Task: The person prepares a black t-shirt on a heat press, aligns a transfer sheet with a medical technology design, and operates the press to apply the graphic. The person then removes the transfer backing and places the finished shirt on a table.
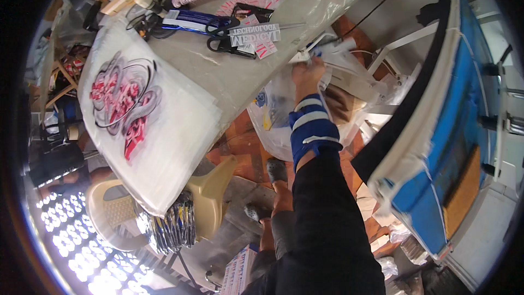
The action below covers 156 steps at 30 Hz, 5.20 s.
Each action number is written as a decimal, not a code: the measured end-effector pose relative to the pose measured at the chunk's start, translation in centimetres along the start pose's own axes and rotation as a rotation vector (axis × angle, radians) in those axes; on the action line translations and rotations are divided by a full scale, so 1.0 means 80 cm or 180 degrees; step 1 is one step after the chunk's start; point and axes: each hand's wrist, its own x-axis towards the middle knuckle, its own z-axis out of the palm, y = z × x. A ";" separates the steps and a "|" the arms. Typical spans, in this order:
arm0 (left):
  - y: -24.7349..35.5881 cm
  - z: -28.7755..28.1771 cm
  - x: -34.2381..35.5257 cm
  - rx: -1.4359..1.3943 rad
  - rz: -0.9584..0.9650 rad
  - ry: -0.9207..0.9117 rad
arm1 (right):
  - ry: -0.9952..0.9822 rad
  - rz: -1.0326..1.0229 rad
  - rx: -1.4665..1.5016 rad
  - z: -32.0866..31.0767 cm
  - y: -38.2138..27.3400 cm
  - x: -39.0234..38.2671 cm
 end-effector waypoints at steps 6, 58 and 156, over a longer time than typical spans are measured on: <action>0.035 0.009 0.009 0.0126 0.0158 -0.0117 | 0.0414 -0.3021 -0.5336 -0.027 0.012 0.026; 0.150 -0.384 -0.600 -0.3368 0.4896 -0.4494 | -0.3894 0.1132 -0.2861 -0.215 -0.503 -1.088; 0.473 -0.571 -0.942 -0.1932 0.7141 -0.3782 | 0.0722 -0.2811 -0.5013 -0.364 -1.065 -1.185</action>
